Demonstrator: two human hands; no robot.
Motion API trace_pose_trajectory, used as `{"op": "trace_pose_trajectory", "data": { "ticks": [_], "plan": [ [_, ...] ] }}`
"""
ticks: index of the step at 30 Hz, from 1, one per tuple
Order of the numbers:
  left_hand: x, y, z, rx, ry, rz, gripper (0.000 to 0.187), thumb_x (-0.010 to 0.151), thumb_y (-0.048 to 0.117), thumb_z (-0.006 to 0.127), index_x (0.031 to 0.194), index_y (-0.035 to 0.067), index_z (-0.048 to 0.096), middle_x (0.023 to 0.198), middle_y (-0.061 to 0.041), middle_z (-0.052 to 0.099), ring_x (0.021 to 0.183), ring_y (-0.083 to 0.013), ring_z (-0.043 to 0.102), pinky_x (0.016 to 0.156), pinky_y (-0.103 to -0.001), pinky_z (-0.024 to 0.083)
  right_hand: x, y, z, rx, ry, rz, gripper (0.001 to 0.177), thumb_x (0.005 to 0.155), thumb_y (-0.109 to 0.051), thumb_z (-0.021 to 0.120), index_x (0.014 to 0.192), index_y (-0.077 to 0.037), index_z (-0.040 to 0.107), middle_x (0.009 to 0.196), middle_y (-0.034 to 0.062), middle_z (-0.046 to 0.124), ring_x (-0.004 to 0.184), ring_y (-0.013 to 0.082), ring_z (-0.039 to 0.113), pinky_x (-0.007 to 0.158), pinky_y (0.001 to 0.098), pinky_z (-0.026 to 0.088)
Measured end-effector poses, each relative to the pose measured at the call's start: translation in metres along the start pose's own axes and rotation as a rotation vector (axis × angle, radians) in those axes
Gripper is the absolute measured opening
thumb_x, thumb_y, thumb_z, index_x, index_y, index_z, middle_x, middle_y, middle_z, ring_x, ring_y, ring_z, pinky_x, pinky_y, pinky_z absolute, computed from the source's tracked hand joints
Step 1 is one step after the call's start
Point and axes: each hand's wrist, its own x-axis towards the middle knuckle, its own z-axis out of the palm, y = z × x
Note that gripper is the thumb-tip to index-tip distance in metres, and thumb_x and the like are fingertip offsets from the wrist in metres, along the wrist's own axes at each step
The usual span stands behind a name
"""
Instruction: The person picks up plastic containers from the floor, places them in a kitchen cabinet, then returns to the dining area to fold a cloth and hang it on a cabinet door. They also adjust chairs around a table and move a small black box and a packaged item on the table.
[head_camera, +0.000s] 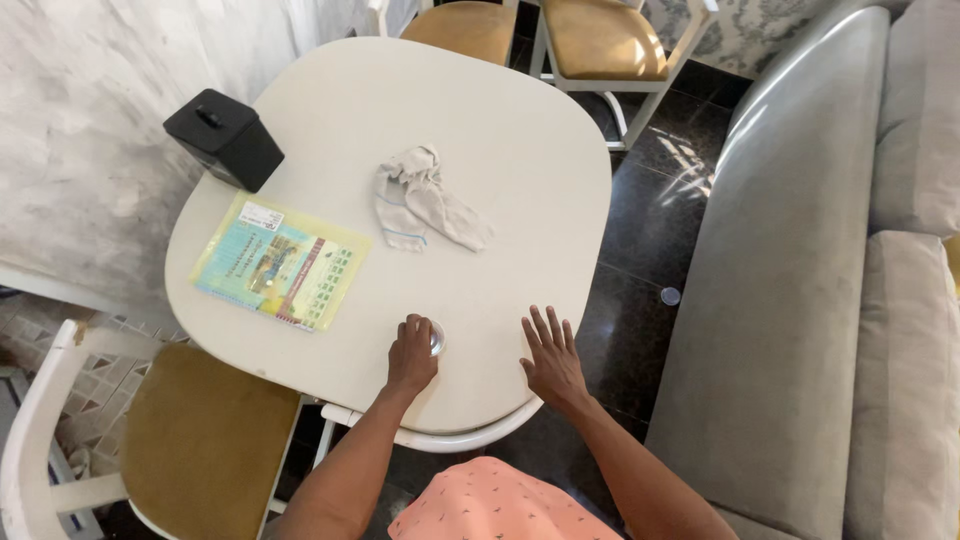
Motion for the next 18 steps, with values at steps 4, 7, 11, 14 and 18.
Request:
{"op": "trace_pose_trajectory", "data": {
  "ticks": [4,7,11,14,18],
  "plan": [
    [-0.008,0.040,-0.038,-0.150,0.073,-0.001,0.073,0.071,0.003,0.078,0.137,0.012,0.047,0.134,-0.010,0.046,0.123,-0.0321,0.052,0.094,-0.043,0.056,-0.012,0.010,-0.005,0.046,0.028,0.079,0.078,0.097,-0.034,0.061,0.160,-0.011,0.021,0.170,0.0082,0.005,0.157,0.0300,-0.006,0.127,0.0519,0.000],
    [-0.012,0.075,-0.058,-0.213,0.061,0.043,0.081,0.068,0.006,0.080,0.141,0.014,0.046,0.132,-0.012,0.045,0.122,-0.0328,0.050,0.093,-0.044,0.055,-0.033,0.022,-0.008,0.073,0.127,0.121,0.078,0.095,-0.034,0.063,0.159,-0.011,0.024,0.170,0.0086,0.007,0.157,0.0308,-0.004,0.127,0.0528,0.001],
    [-0.011,0.122,-0.073,-0.265,0.019,0.114,0.077,0.068,0.015,0.084,0.137,0.016,0.050,0.127,-0.012,0.046,0.121,-0.0318,0.051,0.093,-0.044,0.055,-0.056,0.041,-0.011,0.081,0.196,0.218,0.077,0.094,-0.032,0.064,0.158,-0.012,0.026,0.170,0.0085,0.008,0.156,0.0313,-0.003,0.126,0.0538,0.002],
    [-0.013,0.157,-0.074,-0.302,-0.008,0.157,0.073,0.069,0.023,0.087,0.131,0.015,0.051,0.122,-0.011,0.046,0.118,-0.0308,0.052,0.092,-0.045,0.055,-0.080,0.057,-0.011,0.094,0.279,0.280,0.074,0.093,-0.029,0.065,0.157,-0.013,0.030,0.170,0.0078,0.010,0.157,0.0312,-0.001,0.127,0.0533,0.004],
    [-0.013,0.199,-0.072,-0.323,-0.011,0.265,0.079,0.064,0.029,0.094,0.125,0.010,0.047,0.118,-0.014,0.044,0.113,-0.0343,0.052,0.091,-0.048,0.052,-0.109,0.082,-0.013,0.106,0.357,0.338,0.072,0.092,-0.025,0.065,0.156,-0.011,0.034,0.169,0.0089,0.012,0.157,0.0320,0.001,0.127,0.0534,0.004]
  ]
}}
